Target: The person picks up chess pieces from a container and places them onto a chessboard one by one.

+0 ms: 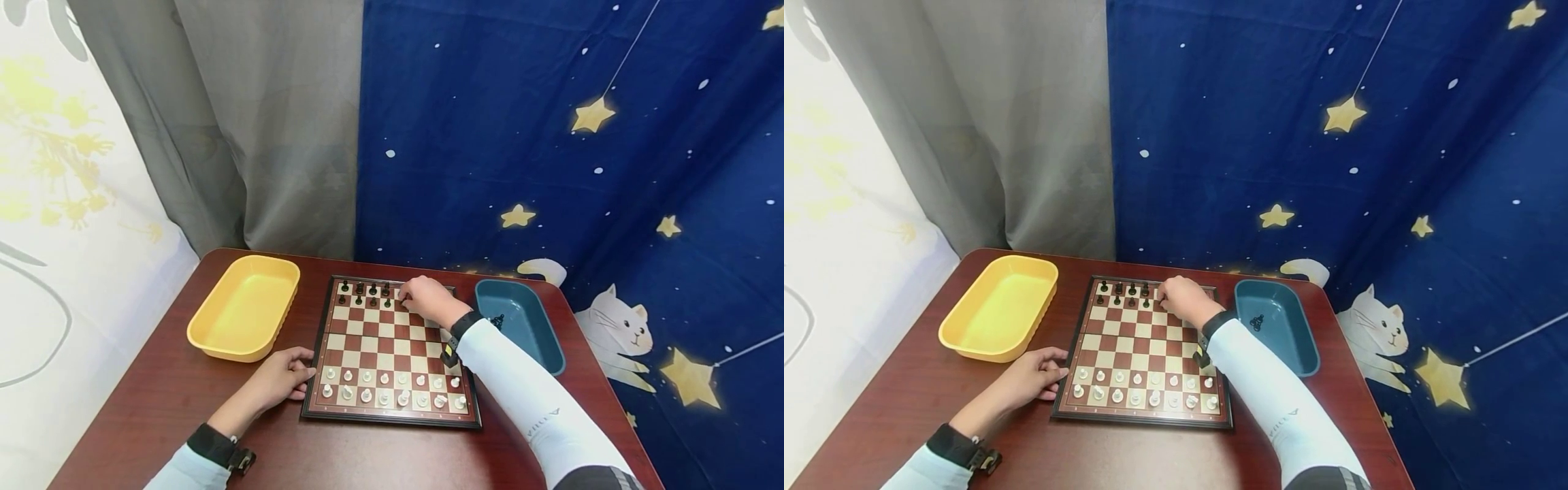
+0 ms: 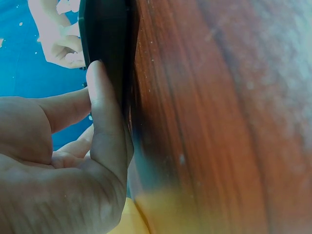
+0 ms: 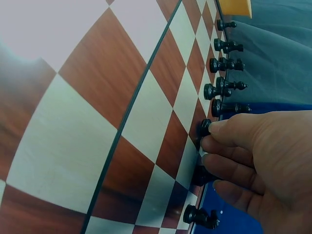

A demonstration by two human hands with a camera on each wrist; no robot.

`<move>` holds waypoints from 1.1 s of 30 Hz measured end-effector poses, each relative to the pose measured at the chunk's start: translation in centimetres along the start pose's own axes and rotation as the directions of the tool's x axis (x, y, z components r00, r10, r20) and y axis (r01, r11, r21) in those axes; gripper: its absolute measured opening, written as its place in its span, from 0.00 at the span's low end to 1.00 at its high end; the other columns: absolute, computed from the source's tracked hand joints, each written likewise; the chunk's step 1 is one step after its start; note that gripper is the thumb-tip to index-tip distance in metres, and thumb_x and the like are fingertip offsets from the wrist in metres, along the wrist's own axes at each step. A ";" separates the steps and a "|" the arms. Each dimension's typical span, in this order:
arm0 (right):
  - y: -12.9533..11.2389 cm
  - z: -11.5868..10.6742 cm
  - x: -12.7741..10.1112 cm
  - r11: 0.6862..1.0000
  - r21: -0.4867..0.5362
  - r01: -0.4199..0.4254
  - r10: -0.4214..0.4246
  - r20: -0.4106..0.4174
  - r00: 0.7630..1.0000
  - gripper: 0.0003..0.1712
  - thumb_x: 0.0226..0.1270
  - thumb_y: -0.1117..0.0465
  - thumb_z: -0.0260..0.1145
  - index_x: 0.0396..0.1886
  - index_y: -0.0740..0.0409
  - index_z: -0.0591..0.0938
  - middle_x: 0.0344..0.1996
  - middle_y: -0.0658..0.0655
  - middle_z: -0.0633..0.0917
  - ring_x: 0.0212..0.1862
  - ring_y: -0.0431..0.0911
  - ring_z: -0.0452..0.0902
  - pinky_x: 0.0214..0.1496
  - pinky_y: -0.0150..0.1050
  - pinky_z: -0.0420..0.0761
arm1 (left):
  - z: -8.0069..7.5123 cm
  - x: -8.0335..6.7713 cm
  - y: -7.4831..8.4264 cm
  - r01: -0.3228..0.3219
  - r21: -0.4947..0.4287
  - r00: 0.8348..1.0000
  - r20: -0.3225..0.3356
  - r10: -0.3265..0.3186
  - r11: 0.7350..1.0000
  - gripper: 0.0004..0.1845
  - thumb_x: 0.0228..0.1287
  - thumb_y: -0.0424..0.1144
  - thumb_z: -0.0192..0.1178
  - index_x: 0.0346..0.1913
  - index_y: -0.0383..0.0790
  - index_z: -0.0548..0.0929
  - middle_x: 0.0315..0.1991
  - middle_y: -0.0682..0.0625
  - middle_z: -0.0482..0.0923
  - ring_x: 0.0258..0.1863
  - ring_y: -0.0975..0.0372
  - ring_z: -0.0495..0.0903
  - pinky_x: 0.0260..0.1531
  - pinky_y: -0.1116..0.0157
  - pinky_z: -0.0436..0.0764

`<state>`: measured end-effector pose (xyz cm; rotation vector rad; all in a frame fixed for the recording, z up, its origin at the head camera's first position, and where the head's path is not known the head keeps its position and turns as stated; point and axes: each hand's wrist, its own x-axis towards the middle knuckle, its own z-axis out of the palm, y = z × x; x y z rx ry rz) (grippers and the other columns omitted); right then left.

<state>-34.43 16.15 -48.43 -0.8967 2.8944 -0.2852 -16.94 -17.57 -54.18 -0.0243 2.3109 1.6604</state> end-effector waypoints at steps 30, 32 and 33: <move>1.7 -3.2 -4.5 0.993 0.094 -0.068 0.072 -0.037 0.997 0.13 0.82 0.61 0.70 0.59 0.58 0.90 0.47 0.54 0.92 0.43 0.45 0.86 0.46 0.46 0.88 | 0.1 0.0 0.1 -0.010 0.007 1.000 0.004 0.010 1.000 0.18 0.79 0.26 0.64 0.67 0.26 0.80 0.33 0.44 0.82 0.25 0.59 0.84 0.27 0.58 0.92; 2.5 -3.9 -5.8 0.989 0.124 -0.077 0.085 -0.061 0.995 0.12 0.82 0.61 0.70 0.58 0.59 0.90 0.46 0.54 0.92 0.43 0.47 0.87 0.47 0.47 0.89 | 0.1 -0.1 0.2 -0.009 0.010 1.000 -0.001 0.009 1.000 0.18 0.79 0.26 0.65 0.67 0.26 0.80 0.33 0.44 0.82 0.25 0.59 0.84 0.27 0.58 0.92; 3.0 -4.2 -6.5 0.987 0.136 -0.089 0.099 -0.073 0.992 0.11 0.82 0.61 0.70 0.57 0.60 0.90 0.45 0.54 0.92 0.43 0.47 0.87 0.47 0.48 0.89 | 0.1 -0.1 0.2 -0.008 0.011 1.000 -0.003 0.008 1.000 0.18 0.79 0.26 0.65 0.67 0.26 0.80 0.32 0.44 0.82 0.25 0.59 0.84 0.27 0.58 0.92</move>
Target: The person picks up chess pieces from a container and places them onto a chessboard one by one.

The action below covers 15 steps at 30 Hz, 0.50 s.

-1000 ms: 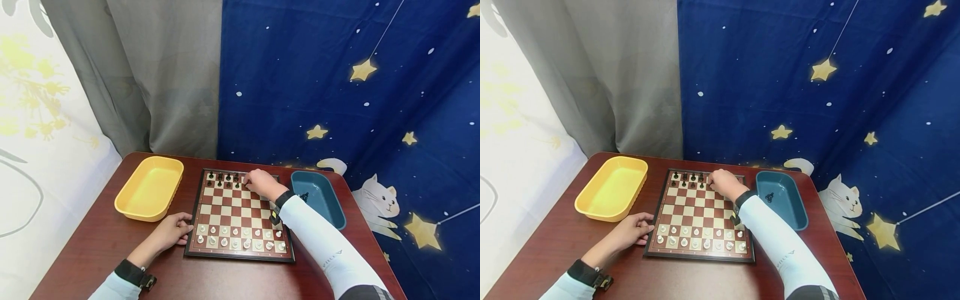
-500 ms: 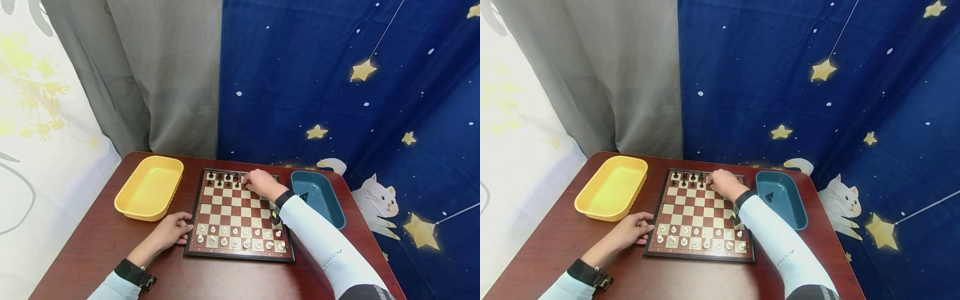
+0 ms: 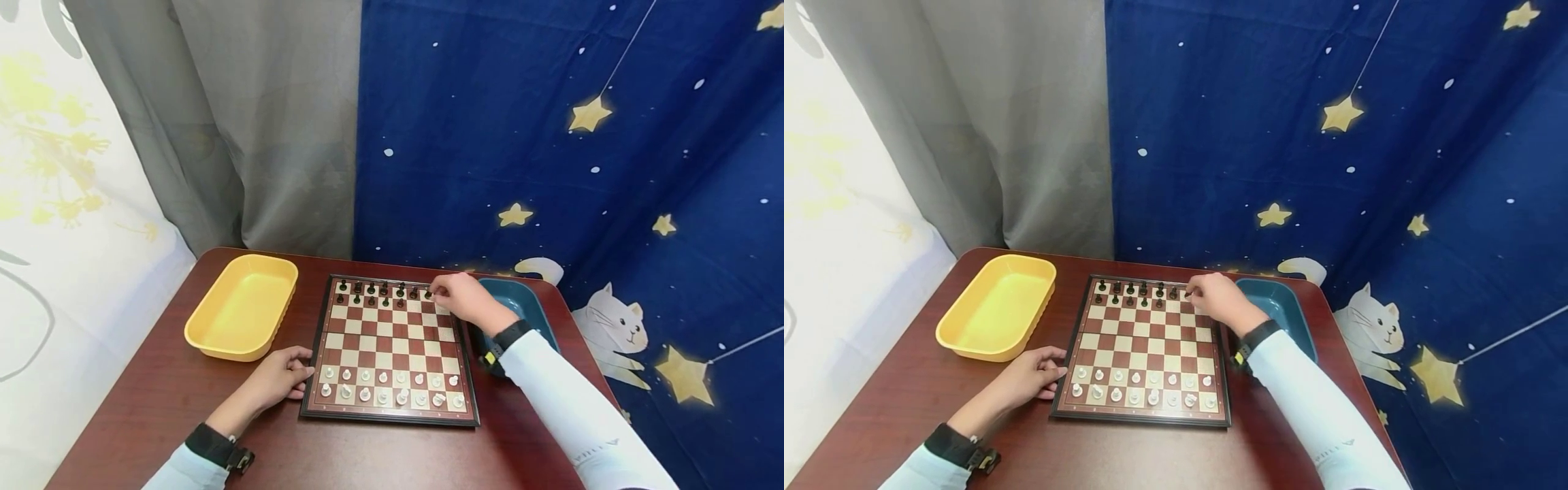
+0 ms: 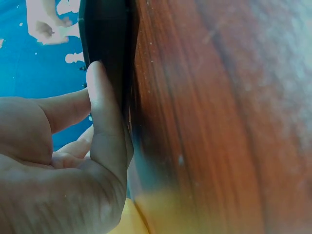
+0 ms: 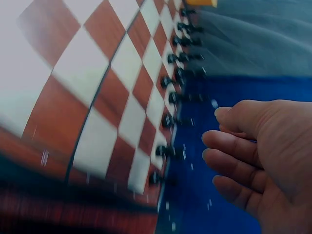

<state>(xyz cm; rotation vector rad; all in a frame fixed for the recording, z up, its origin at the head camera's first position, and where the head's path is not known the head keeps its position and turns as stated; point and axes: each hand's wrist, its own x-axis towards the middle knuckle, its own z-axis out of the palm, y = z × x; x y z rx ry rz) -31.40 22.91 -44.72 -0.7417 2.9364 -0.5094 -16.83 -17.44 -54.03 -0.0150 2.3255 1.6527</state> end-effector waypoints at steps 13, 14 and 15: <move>9.7 -2.9 -5.8 0.985 0.001 -0.174 0.173 -0.104 0.979 0.08 0.80 0.63 0.71 0.49 0.64 0.90 0.40 0.59 0.90 0.40 0.50 0.86 0.42 0.51 0.88 | 0.0 0.1 -0.2 0.000 0.010 1.000 -0.003 0.000 1.000 0.19 0.79 0.27 0.66 0.67 0.26 0.80 0.32 0.45 0.82 0.26 0.58 0.84 0.27 0.58 0.92; 10.3 -2.8 -5.9 0.983 -0.009 -0.181 0.179 -0.105 0.978 0.07 0.79 0.64 0.72 0.48 0.64 0.90 0.39 0.59 0.90 0.39 0.50 0.86 0.42 0.52 0.88 | 0.0 0.1 -0.2 0.000 0.009 1.000 -0.003 0.000 1.000 0.19 0.79 0.27 0.66 0.67 0.26 0.80 0.32 0.45 0.82 0.26 0.58 0.84 0.27 0.58 0.92; 10.9 -2.7 -6.1 0.982 -0.022 -0.187 0.184 -0.102 0.978 0.07 0.79 0.64 0.72 0.48 0.64 0.90 0.39 0.59 0.91 0.38 0.50 0.86 0.42 0.52 0.88 | 0.0 0.1 -0.2 0.000 0.007 1.000 -0.003 0.000 1.000 0.19 0.79 0.27 0.66 0.67 0.26 0.80 0.32 0.45 0.82 0.25 0.58 0.84 0.27 0.58 0.92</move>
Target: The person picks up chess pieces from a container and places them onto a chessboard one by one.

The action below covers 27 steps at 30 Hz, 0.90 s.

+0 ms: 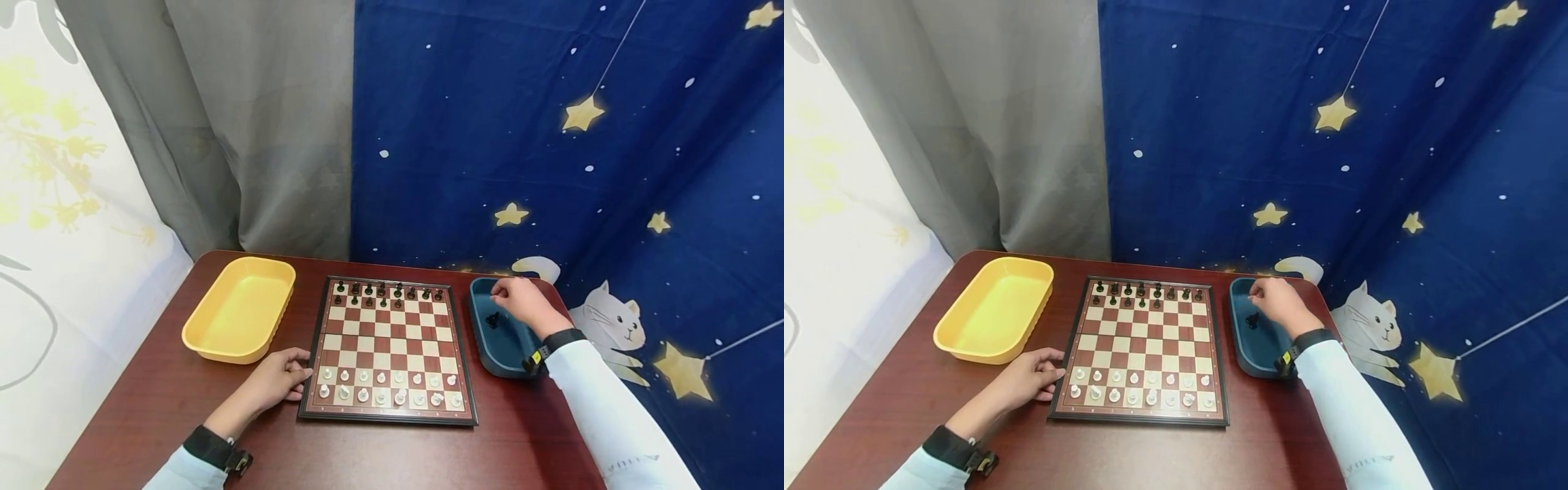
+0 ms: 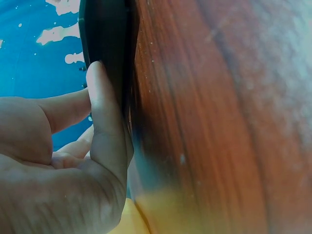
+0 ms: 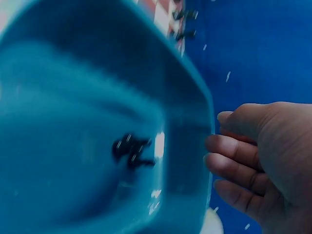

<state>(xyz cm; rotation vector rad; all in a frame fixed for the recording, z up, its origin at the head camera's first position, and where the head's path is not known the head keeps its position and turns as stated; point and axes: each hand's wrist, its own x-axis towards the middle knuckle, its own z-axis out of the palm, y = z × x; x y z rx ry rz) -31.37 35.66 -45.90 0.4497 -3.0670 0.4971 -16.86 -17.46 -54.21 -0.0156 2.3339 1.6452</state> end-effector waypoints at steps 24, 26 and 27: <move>2.4 1.8 0.7 0.997 -0.076 0.033 -0.020 0.167 0.986 0.07 0.70 0.73 0.71 0.33 0.59 0.88 0.29 0.52 0.82 0.32 0.47 0.73 0.36 0.42 0.76 | 0.2 -0.2 0.0 -0.011 -0.013 1.000 -0.008 0.011 1.000 0.18 0.78 0.26 0.65 0.66 0.25 0.80 0.31 0.45 0.81 0.24 0.59 0.84 0.25 0.59 0.92; 2.4 1.6 0.7 0.997 -0.076 0.033 -0.022 0.148 0.989 0.06 0.70 0.73 0.71 0.36 0.60 0.89 0.31 0.53 0.83 0.33 0.48 0.74 0.37 0.43 0.77 | 0.2 -0.2 0.0 -0.012 -0.012 1.000 -0.010 0.012 1.000 0.18 0.78 0.25 0.65 0.66 0.25 0.80 0.31 0.45 0.81 0.24 0.59 0.84 0.25 0.59 0.92; 2.4 1.5 0.7 0.997 -0.076 0.032 -0.021 0.136 0.990 0.05 0.71 0.73 0.71 0.37 0.61 0.90 0.32 0.54 0.85 0.33 0.48 0.75 0.38 0.44 0.79 | 0.2 -0.2 0.0 -0.012 -0.012 1.000 -0.010 0.012 1.000 0.18 0.78 0.25 0.65 0.66 0.25 0.80 0.31 0.45 0.81 0.24 0.59 0.84 0.25 0.59 0.92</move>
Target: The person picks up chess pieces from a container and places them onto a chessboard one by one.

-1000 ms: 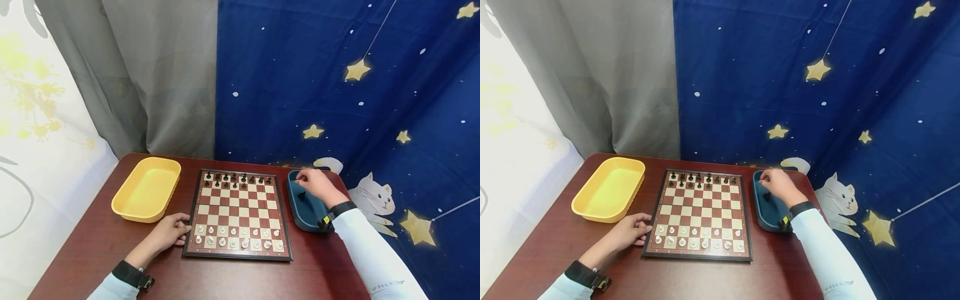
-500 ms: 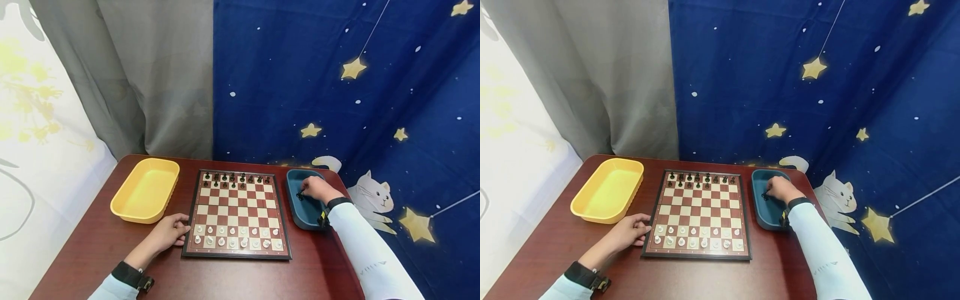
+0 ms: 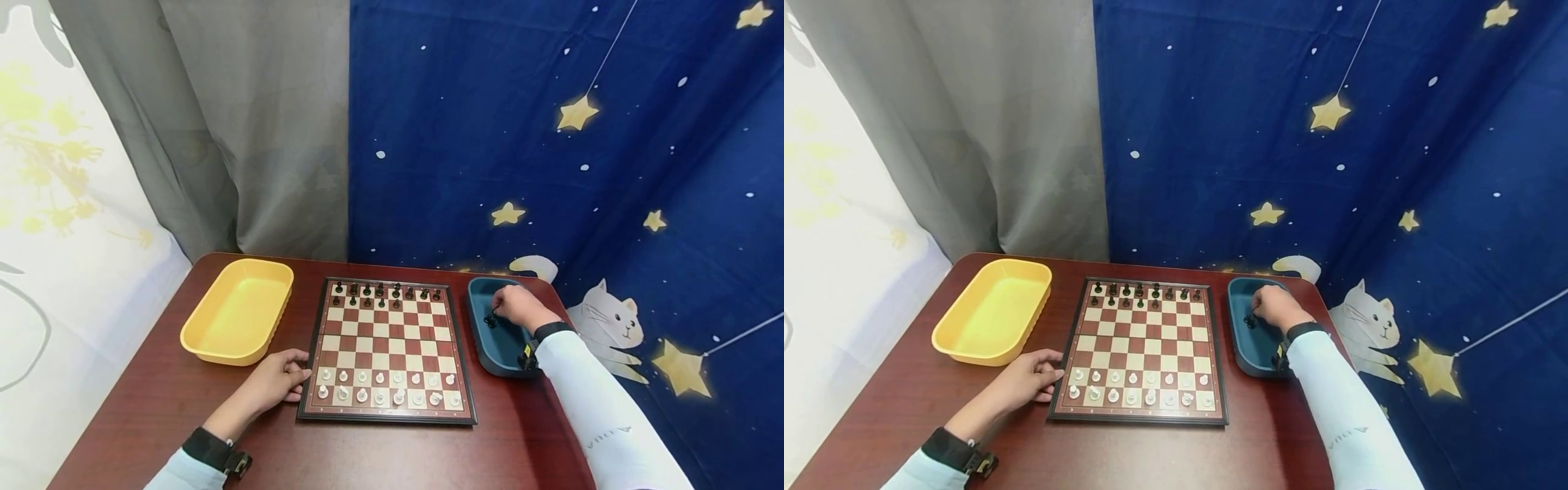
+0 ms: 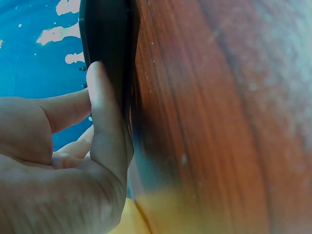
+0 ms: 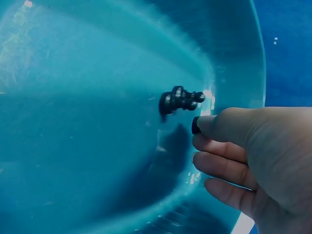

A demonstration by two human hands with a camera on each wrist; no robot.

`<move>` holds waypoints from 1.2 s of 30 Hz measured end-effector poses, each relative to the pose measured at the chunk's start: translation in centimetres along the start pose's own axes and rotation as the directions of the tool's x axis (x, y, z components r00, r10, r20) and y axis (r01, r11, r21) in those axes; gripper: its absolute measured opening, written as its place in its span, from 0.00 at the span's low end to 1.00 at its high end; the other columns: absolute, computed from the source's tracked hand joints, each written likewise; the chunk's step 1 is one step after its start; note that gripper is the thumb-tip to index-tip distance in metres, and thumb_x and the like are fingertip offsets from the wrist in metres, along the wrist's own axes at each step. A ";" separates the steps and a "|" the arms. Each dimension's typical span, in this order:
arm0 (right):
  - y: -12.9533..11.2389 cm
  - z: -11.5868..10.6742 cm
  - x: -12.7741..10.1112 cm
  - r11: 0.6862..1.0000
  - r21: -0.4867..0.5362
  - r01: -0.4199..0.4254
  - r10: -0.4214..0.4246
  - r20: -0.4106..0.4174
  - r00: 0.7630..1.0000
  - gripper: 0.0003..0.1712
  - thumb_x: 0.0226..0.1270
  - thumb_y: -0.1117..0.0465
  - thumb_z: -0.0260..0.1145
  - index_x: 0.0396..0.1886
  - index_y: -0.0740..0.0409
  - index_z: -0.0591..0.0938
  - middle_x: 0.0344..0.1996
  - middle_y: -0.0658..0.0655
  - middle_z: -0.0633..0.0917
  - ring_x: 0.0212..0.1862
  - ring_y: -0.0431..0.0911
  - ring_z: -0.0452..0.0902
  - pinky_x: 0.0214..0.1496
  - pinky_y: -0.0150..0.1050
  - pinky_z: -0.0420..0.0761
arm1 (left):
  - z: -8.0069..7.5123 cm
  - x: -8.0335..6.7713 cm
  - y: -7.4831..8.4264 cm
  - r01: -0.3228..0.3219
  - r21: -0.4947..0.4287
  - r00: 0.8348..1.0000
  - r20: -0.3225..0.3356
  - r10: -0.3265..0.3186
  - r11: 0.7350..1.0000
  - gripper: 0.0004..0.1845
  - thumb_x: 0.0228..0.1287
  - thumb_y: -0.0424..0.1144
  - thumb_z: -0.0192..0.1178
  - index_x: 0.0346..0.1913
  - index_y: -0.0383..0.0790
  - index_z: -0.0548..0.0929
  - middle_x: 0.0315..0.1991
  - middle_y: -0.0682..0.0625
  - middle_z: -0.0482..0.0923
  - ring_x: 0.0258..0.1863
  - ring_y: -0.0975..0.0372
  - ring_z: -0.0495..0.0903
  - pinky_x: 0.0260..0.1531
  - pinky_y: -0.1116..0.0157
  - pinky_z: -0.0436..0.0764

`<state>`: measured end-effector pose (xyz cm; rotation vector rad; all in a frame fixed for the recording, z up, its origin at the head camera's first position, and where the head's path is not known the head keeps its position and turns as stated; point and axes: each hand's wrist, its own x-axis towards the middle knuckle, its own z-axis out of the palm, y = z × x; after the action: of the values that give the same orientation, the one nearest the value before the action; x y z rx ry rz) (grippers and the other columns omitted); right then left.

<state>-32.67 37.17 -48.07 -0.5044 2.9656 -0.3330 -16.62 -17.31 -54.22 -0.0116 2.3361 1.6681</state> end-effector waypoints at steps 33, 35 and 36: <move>-16.2 2.0 5.8 0.992 0.012 0.127 -0.126 -0.016 0.992 0.07 0.81 0.62 0.71 0.52 0.55 0.92 0.44 0.54 0.91 0.36 0.44 0.83 0.41 0.44 0.85 | -0.2 0.2 0.0 0.019 -0.006 1.000 0.006 -0.019 1.000 0.19 0.79 0.27 0.65 0.67 0.26 0.80 0.32 0.44 0.82 0.25 0.58 0.84 0.27 0.58 0.93; -16.6 2.5 6.2 0.992 -0.003 0.126 -0.126 -0.002 0.992 0.08 0.80 0.62 0.72 0.53 0.55 0.92 0.46 0.55 0.92 0.38 0.45 0.85 0.44 0.44 0.86 | -0.2 0.2 -0.1 0.021 -0.006 1.000 0.008 -0.021 1.000 0.19 0.79 0.27 0.65 0.67 0.26 0.80 0.33 0.44 0.82 0.25 0.59 0.85 0.27 0.58 0.93; -16.7 2.7 6.3 0.992 -0.013 0.124 -0.124 0.006 0.992 0.08 0.80 0.62 0.73 0.53 0.55 0.92 0.47 0.55 0.92 0.39 0.45 0.85 0.44 0.44 0.87 | -0.2 0.2 -0.1 0.020 -0.007 1.000 0.009 -0.020 1.000 0.19 0.79 0.27 0.65 0.67 0.26 0.80 0.33 0.44 0.82 0.25 0.58 0.85 0.27 0.58 0.93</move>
<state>-32.97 19.15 -47.23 -0.6919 2.9402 -0.3227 -16.85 -17.48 -54.27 -0.0291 2.3160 1.6630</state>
